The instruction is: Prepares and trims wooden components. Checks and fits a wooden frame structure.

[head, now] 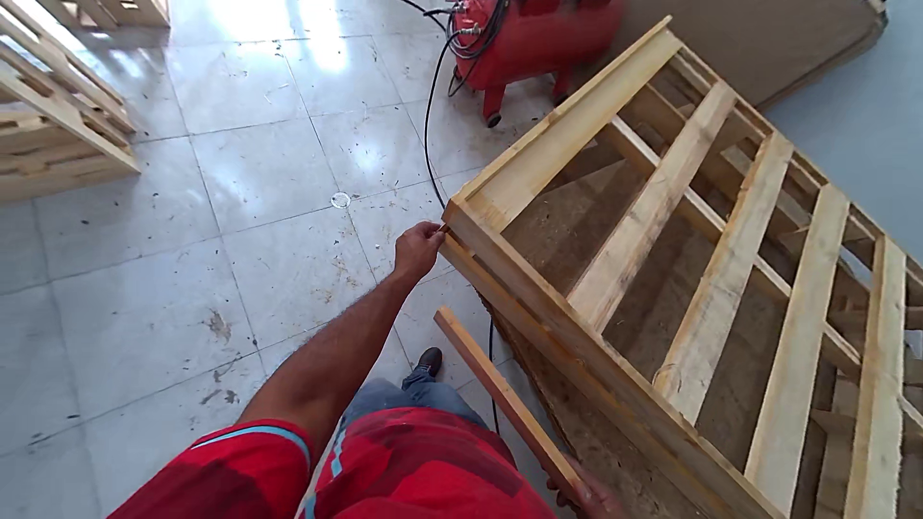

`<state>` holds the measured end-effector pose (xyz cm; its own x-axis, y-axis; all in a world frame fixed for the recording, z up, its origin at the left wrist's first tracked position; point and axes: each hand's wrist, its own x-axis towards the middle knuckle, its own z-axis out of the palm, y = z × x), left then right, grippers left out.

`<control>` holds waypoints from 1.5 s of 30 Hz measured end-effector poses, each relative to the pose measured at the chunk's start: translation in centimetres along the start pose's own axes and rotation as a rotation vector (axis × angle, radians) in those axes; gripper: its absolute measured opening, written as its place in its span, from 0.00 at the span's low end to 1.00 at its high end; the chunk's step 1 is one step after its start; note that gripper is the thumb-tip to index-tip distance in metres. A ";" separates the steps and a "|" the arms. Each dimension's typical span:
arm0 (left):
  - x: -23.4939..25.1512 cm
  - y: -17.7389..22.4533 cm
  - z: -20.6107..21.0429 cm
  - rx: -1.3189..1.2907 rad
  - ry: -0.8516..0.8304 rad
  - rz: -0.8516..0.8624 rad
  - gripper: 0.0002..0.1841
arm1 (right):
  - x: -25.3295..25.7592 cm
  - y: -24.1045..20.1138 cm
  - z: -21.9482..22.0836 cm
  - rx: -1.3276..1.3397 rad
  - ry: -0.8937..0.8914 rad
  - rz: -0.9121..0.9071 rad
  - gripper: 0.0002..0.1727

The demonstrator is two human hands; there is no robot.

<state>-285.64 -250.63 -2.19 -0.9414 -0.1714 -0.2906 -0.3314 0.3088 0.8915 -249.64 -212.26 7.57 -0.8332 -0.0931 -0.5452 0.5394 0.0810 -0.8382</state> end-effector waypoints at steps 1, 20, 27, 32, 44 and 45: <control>0.4 -0.2 -0.1 -0.021 0.010 0.000 0.15 | 1.1 -0.6 -0.3 0.018 -0.003 -0.024 0.37; -7.8 2.9 0.8 -0.957 -0.485 -0.542 0.29 | 15.8 -5.6 2.4 0.181 0.093 -0.108 0.41; -6.2 2.2 2.9 -0.997 -0.434 -0.559 0.36 | 16.3 -5.1 5.1 0.613 0.441 -0.057 0.47; -6.3 2.6 3.8 -0.988 -0.382 -0.579 0.39 | 16.8 -5.9 5.4 0.769 0.554 -0.035 0.32; -6.1 3.4 3.5 -0.843 -0.369 -0.504 0.35 | 14.8 -11.5 7.0 -0.183 0.590 0.467 0.31; -6.1 3.5 3.5 -0.847 -0.372 -0.507 0.35 | 13.7 -13.4 6.9 -0.438 0.396 0.517 0.31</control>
<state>-281.28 -245.29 1.46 -0.7126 0.2444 -0.6576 -0.6742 -0.4977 0.5456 -267.44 -221.48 11.25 -0.5149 0.4176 -0.7486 0.8423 0.4088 -0.3513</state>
